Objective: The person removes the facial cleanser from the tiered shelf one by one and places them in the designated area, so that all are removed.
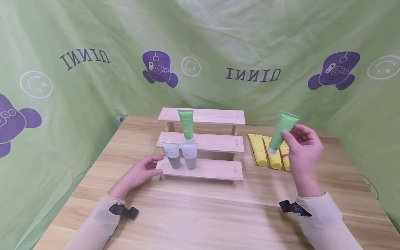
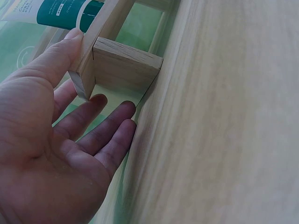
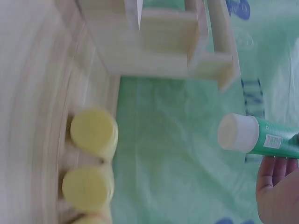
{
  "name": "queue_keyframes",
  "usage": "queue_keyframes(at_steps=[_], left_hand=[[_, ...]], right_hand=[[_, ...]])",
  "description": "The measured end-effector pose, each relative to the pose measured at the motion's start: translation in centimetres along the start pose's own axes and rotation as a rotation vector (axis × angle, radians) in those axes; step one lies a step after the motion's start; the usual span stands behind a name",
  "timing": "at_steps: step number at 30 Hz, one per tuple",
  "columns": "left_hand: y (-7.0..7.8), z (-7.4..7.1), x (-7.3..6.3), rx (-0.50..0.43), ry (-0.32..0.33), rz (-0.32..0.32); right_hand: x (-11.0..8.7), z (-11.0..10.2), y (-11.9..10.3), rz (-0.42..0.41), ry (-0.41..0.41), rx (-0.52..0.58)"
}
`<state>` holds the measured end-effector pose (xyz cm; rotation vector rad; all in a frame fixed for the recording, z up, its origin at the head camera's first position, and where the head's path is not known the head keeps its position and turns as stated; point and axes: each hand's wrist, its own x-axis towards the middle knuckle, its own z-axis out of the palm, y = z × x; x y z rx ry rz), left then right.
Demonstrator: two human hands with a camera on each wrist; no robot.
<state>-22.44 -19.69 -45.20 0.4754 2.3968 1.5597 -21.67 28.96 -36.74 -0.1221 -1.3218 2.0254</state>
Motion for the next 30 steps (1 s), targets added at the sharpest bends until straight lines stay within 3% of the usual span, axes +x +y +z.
queue_keyframes(at_steps=[5,8,11,16,18,21,27,30], left_hand=[[-2.3,0.0,0.7,0.001,0.018,0.005],[-2.2,0.0,0.7,0.004,0.017,0.003],[-1.8,0.1,0.7,0.006,0.015,-0.002],[0.5,0.0,0.0,0.015,0.001,-0.008],[1.3,0.0,-0.2,0.019,-0.004,-0.012],[1.2,0.0,-0.2,0.023,-0.002,-0.017],[-1.6,0.1,0.6,0.012,0.014,-0.007],[-2.2,0.1,0.8,0.003,0.019,0.001]], right_hand=[[1.7,-2.9,-1.0,0.063,0.085,0.038],[2.8,-4.8,-1.3,0.104,0.120,0.066],[3.8,-6.6,-1.3,0.140,0.148,0.055],[5.1,-9.2,-1.3,0.189,0.183,0.047],[5.5,-10.1,-1.2,0.202,0.175,0.047],[6.0,-11.4,-1.0,0.236,0.134,0.010],[6.6,-13.2,-0.3,0.339,0.056,-0.202],[7.2,-13.8,0.2,0.390,0.016,-0.299]])
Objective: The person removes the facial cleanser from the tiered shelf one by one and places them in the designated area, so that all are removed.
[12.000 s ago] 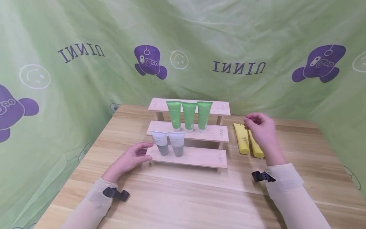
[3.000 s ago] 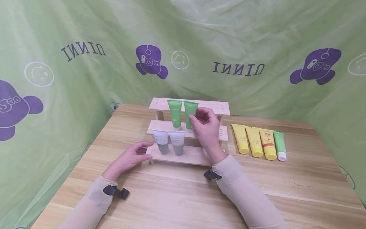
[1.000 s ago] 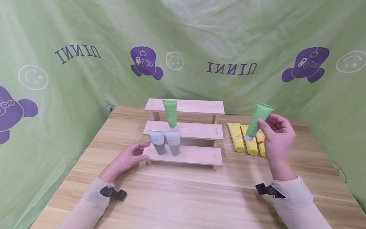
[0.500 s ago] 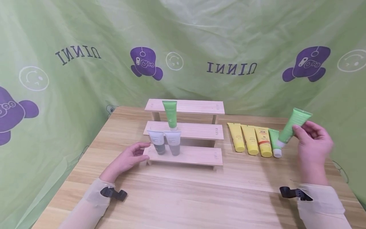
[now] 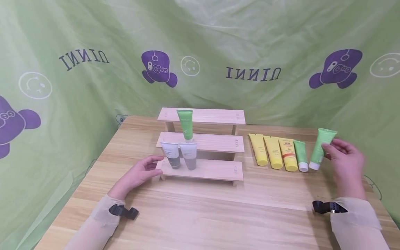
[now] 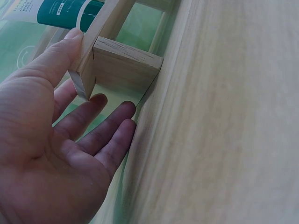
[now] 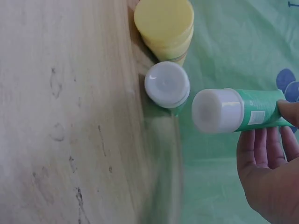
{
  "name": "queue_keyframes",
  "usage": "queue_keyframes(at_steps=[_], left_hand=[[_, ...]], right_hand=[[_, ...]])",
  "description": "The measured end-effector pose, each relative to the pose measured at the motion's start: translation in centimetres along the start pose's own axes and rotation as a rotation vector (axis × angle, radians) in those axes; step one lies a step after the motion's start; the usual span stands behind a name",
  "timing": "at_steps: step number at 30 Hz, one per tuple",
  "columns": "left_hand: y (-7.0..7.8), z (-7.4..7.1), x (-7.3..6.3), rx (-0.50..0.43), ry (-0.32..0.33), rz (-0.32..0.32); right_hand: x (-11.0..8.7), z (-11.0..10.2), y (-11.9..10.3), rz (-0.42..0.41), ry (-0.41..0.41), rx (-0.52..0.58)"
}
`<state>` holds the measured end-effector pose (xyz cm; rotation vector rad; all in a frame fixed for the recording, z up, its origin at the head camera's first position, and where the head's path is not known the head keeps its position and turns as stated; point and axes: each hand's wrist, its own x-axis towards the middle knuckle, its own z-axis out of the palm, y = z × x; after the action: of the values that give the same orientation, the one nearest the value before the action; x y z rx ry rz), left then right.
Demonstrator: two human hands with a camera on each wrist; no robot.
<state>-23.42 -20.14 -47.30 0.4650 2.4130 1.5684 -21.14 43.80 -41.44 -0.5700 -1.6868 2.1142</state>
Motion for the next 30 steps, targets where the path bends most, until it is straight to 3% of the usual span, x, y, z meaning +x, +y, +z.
queue_keyframes(at_steps=[10,16,23,30], left_hand=[[0.0,0.0,0.0,-0.008,0.004,-0.008],[0.0,0.0,0.0,-0.003,0.002,-0.002],[0.0,-0.1,-0.1,-0.008,0.005,-0.014],[0.0,-0.2,-0.2,-0.001,0.008,-0.015]], right_hand=[[2.3,-1.1,0.8,0.164,-0.026,-0.458],[3.5,-1.3,1.3,0.216,-0.057,-0.556],[4.3,-0.8,2.1,0.163,-0.068,-0.766],[4.8,-0.2,2.9,0.172,-0.049,-0.837]])
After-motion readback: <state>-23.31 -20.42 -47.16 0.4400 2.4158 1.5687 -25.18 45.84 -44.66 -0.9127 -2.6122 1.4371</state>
